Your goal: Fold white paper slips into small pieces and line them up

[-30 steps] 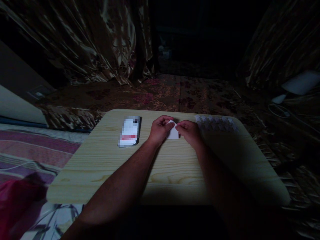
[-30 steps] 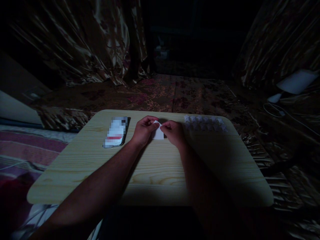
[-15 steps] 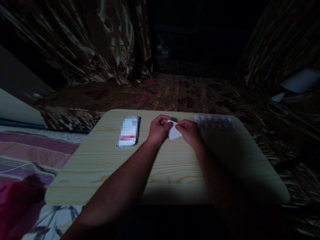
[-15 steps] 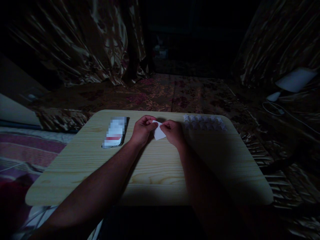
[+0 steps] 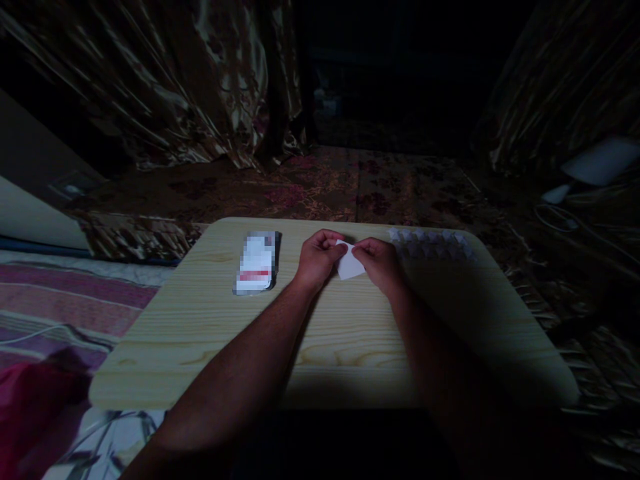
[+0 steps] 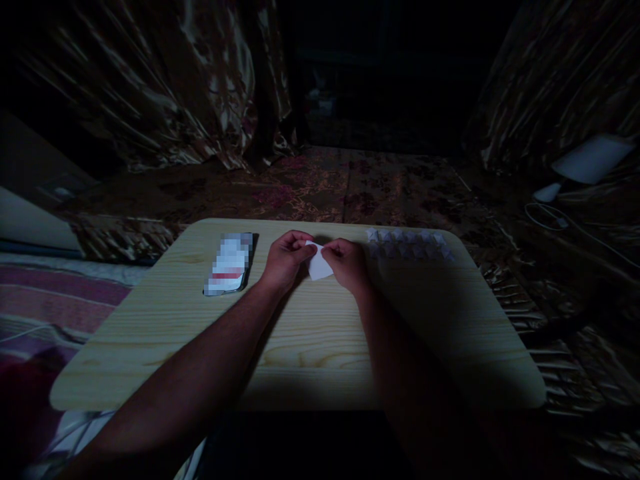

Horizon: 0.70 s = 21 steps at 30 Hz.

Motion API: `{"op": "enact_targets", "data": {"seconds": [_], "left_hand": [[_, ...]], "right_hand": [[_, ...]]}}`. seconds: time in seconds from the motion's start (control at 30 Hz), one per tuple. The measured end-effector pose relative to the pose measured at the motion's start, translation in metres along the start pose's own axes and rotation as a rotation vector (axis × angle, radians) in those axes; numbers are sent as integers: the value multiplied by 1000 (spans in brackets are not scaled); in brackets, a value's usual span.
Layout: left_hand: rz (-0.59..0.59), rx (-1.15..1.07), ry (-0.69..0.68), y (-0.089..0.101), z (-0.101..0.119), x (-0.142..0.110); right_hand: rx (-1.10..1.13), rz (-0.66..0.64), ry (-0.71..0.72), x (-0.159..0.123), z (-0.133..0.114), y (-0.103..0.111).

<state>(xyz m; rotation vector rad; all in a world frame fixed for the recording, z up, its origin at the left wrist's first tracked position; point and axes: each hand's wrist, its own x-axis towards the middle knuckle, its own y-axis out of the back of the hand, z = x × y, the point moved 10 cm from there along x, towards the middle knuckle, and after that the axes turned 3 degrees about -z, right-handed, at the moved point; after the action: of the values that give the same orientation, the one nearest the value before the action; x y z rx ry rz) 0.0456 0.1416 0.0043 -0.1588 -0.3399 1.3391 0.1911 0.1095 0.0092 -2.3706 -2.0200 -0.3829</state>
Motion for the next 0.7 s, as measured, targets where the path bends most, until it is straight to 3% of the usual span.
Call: {"op": "enact_targets", "data": {"seconds": [0.7], "left_hand": [[4,34,-25,2,-1,0]], "right_hand": [[22,16,-19,-2,-6,3]]}}
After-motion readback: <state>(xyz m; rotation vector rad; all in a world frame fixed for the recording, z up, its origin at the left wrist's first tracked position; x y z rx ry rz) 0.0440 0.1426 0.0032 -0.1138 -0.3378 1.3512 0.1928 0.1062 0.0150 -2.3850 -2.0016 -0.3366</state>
